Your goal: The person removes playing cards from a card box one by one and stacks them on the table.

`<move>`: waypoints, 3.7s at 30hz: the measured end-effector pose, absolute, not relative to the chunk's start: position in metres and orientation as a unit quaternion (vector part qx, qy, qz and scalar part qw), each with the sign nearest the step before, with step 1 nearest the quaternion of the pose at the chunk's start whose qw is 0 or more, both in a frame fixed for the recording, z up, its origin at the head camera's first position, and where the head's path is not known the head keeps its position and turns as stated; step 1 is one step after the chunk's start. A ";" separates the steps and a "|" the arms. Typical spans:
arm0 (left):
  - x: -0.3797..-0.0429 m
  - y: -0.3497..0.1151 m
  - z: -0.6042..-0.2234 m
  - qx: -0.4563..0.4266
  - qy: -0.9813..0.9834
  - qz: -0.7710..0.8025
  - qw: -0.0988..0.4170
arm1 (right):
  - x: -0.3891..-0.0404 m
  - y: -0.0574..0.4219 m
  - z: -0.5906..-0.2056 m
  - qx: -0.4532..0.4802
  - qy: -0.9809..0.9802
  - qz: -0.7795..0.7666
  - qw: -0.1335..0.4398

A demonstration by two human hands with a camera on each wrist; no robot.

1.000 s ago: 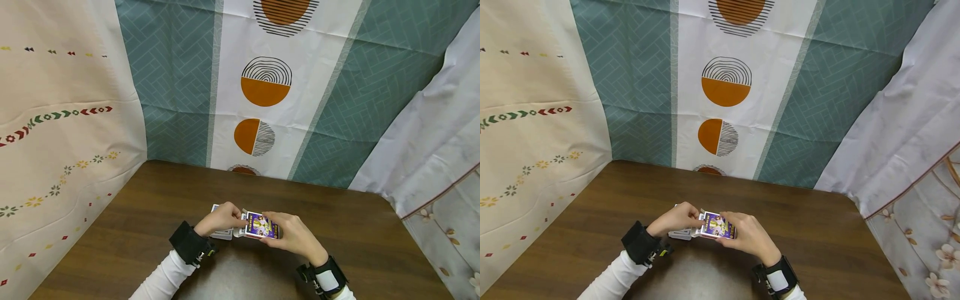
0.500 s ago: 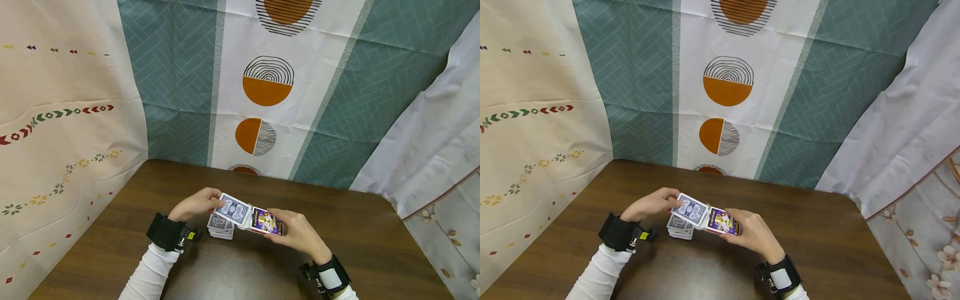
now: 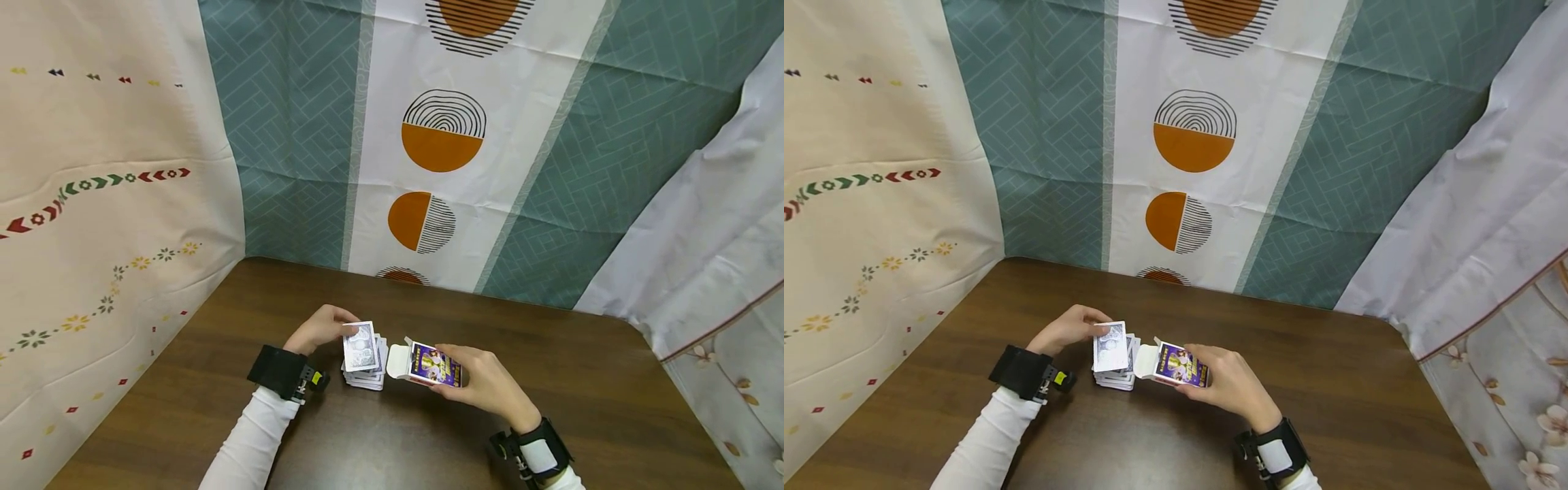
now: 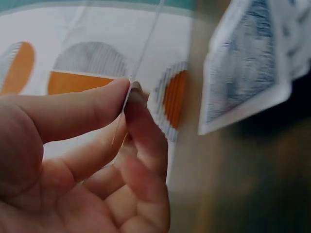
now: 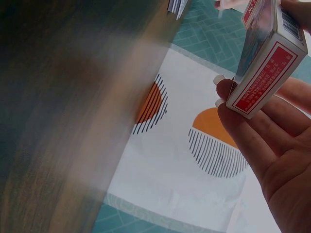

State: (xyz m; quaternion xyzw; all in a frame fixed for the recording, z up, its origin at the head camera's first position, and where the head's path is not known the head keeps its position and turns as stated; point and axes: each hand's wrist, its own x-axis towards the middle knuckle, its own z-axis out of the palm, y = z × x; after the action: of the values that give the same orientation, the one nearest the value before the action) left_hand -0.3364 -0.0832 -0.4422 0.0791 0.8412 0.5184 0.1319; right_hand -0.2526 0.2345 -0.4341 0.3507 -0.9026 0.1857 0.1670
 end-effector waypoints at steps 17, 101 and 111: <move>-0.344 -0.061 -0.468 -0.010 0.919 0.393 0.035 | -0.254 0.232 -0.437 0.342 -0.912 0.182 0.133; -0.340 -0.082 -0.446 0.098 0.856 0.504 0.063 | -0.250 0.234 -0.438 0.337 -0.913 0.178 0.149; -0.343 -0.070 -0.458 0.111 0.896 0.426 0.057 | -0.253 0.234 -0.438 0.341 -0.912 0.169 0.151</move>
State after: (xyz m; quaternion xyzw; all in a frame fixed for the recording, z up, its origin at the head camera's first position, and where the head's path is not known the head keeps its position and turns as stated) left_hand -0.3429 -0.0703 -0.4577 0.1113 0.8960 0.4261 0.0572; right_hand -0.2525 0.2337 -0.4384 0.3411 -0.9124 0.1689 0.1505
